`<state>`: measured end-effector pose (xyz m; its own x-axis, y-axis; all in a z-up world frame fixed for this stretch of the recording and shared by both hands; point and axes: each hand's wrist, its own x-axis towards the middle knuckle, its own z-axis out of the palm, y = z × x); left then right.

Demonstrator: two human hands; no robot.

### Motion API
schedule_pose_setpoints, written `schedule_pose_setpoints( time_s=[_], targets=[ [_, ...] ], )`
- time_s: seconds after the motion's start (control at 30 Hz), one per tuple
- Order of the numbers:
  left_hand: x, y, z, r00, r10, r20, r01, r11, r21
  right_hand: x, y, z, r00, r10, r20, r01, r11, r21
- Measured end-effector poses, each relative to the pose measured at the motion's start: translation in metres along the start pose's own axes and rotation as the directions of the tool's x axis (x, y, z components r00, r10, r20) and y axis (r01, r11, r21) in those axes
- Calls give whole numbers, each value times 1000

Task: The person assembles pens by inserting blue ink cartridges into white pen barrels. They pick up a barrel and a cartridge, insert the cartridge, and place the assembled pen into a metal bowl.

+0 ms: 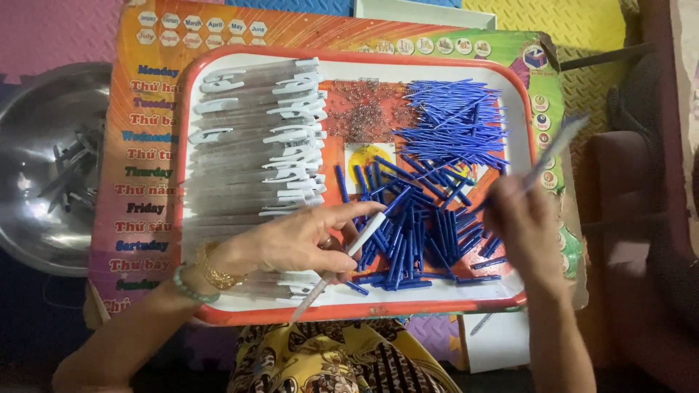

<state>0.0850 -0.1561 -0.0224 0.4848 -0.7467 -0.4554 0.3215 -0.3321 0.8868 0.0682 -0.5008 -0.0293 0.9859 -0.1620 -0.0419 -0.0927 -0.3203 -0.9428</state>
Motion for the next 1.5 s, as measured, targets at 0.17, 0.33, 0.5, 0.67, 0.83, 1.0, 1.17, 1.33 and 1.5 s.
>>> schedule_pose_setpoints(
  time_s=[0.17, 0.33, 0.5, 0.67, 0.83, 1.0, 1.17, 1.33, 1.5],
  targets=[
    [10, -14, -5, 988, 155, 21, -145, 958, -249, -34, 35, 10, 944, 75, 321, 38, 943, -331],
    [23, -5, -3, 991, 121, 63, -101, 960, -262, -8, 25, 20, 955, 57, 290, -57, 998, -9],
    [33, -1, -5, 988, 97, 119, -64, 964, -256, 13, 27, 51, 948, 26, 318, -140, 929, 342],
    [16, 46, -33, 995, -97, 29, 95, 993, 69, 50, 59, 12, 998, 57, 24, -62, 939, 337],
    [55, 18, -80, 969, 46, -241, 136, 717, 683, 77, 62, -14, 994, 5, -113, 32, 946, 323],
    [127, -10, -103, 832, 479, -278, 285, 61, 957, 100, 89, -16, 980, -96, -173, 140, 955, 263],
    [148, 6, -90, 820, 539, -194, 350, -203, 914, 99, 88, -12, 975, -130, -179, 179, 939, 293],
    [120, 51, -67, 881, 378, -285, 428, -377, 821, 84, 51, -9, 993, -28, -112, 55, 968, 243],
    [118, 55, -76, 857, 410, -312, 420, -205, 884, 84, 53, -6, 992, -2, -128, 34, 966, 256]
  ],
)
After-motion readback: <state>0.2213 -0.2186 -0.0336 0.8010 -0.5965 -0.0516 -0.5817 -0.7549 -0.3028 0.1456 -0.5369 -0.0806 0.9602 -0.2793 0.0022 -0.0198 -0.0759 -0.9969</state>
